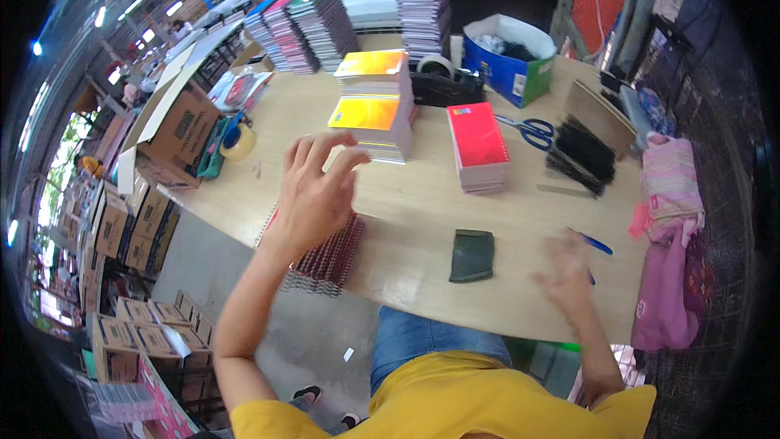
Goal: The person binds notebooks by hand, inserting metal spiral coils into pre-punched holes of notebook stacks and then using pliers to trim and secure the ends.
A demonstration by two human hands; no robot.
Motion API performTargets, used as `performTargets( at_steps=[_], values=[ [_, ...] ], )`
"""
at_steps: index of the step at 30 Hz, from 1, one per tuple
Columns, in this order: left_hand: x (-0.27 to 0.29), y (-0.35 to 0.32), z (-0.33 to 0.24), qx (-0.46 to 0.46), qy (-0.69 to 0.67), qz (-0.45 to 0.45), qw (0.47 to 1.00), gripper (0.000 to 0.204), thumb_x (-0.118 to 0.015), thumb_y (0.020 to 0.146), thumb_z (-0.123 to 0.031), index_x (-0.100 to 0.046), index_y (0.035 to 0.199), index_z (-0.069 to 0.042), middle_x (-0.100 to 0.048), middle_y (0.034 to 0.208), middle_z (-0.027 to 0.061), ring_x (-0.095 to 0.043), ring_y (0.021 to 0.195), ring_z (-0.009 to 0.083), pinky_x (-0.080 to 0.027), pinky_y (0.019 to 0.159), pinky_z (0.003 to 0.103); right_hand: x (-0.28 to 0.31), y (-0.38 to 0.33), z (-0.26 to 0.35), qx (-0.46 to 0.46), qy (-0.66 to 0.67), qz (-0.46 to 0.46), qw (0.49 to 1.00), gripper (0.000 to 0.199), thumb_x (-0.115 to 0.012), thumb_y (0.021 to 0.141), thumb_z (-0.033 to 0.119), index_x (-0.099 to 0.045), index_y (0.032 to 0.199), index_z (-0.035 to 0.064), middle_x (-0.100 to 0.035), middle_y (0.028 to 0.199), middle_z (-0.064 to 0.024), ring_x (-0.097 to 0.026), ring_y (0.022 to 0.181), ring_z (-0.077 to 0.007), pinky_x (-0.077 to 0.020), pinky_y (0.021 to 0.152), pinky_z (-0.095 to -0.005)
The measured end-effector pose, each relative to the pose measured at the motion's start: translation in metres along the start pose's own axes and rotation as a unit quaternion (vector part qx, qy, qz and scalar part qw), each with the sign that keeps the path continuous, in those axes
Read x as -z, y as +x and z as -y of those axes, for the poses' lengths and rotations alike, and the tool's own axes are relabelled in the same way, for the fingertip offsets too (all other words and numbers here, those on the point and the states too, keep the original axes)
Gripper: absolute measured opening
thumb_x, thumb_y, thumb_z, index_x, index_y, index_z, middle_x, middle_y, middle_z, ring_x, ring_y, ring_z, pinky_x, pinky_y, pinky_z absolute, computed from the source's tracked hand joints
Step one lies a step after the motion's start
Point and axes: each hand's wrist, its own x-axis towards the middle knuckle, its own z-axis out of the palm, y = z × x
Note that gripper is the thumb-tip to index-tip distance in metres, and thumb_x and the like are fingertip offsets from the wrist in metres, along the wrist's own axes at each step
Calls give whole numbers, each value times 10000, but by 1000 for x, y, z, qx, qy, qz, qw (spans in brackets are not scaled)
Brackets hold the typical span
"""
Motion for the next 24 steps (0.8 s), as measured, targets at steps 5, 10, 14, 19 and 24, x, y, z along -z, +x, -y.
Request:
performTargets(
  at_steps=[5,10,14,19,24],
  values=[
    [-54,82,-79,116,-229,-82,963,290,-702,851,-128,-650,1132,-81,-637,1146,148,-617,1061,360,-489,882,432,-49,49,66,176,47,95,979,623,-840,704,323,-658,1292,227,-445,1477,-203,-408,1311,-504,-392,1107,-519],
    [-178,135,-18,146,-195,115,963,506,-791,830,-285,-648,1255,-51,-642,1207,210,-620,1122,376,-498,965,433,25,62,36,141,65,154,976,516,-819,740,315,-694,1230,214,-445,1474,-217,-458,1272,-466,-426,1075,-521],
    [-247,187,32,127,-205,365,899,529,-842,782,-379,-709,1196,-79,-714,1151,153,-667,1099,315,-518,958,420,13,83,-24,-3,95,7,995,423,-760,807,258,-667,1201,137,-544,1340,-131,-537,1189,-375,-438,978,-562],
    [-258,200,47,134,-197,359,902,447,-855,764,-369,-741,1123,-128,-746,1043,99,-701,952,268,-542,852,379,-20,118,-60,-25,-78,-20,996,267,-699,861,200,-654,1107,105,-597,1164,-117,-559,1139,-304,-430,933,-495],
    [-186,152,12,145,-247,32,958,339,-781,813,-146,-642,1100,-34,-707,965,178,-684,936,374,-527,821,422,-24,116,-78,41,-133,-61,988,218,-698,863,189,-646,1057,106,-634,1043,-101,-603,1048,-269,-426,926,-437]
  ],
)
